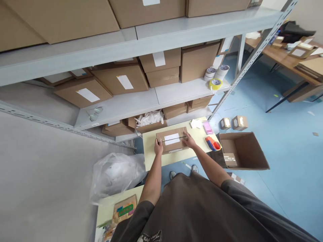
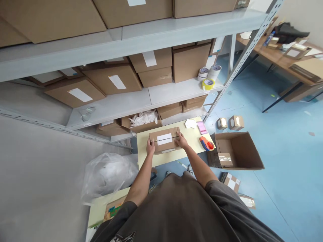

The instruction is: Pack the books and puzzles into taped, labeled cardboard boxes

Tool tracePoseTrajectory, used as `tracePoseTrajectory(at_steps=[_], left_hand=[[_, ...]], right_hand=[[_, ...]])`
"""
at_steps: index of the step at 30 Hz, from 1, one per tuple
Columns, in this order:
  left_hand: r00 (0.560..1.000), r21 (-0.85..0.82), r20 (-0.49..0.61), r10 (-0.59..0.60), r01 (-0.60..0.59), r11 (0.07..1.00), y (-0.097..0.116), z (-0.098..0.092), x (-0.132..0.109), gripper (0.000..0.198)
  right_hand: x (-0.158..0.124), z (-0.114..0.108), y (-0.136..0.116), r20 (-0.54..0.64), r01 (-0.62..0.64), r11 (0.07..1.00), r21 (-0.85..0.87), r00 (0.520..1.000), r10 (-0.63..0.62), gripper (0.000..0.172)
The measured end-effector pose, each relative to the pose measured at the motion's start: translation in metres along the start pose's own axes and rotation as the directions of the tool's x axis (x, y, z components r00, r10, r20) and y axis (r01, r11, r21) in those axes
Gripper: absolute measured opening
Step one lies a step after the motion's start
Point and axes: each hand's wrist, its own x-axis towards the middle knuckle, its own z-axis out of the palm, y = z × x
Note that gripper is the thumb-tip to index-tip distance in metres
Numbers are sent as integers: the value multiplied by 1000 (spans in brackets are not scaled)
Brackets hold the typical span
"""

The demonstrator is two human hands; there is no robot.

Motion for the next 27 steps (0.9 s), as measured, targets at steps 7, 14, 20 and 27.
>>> tracePoseTrajectory(at_steps=[7,14,20,27], left_hand=[[990,1,-138,-24,24,1000,7,7,7,60],[985,146,-172,30,-5,989,18,18,5,60],[981,209,-193,28,14,978,38,41,-14,58],[971,264,-233,46,17,964,40,58,-22,54]], right_hand=[[-40,-37,15,-198,47,985,-163,977,-79,70],[-89,-113,90,-354,-101,983,-150,934,42,65],[-99,-151,151,-384,-207,972,-109,911,150,60],[-71,-136,190,-140,-292,951,-101,951,277,22]])
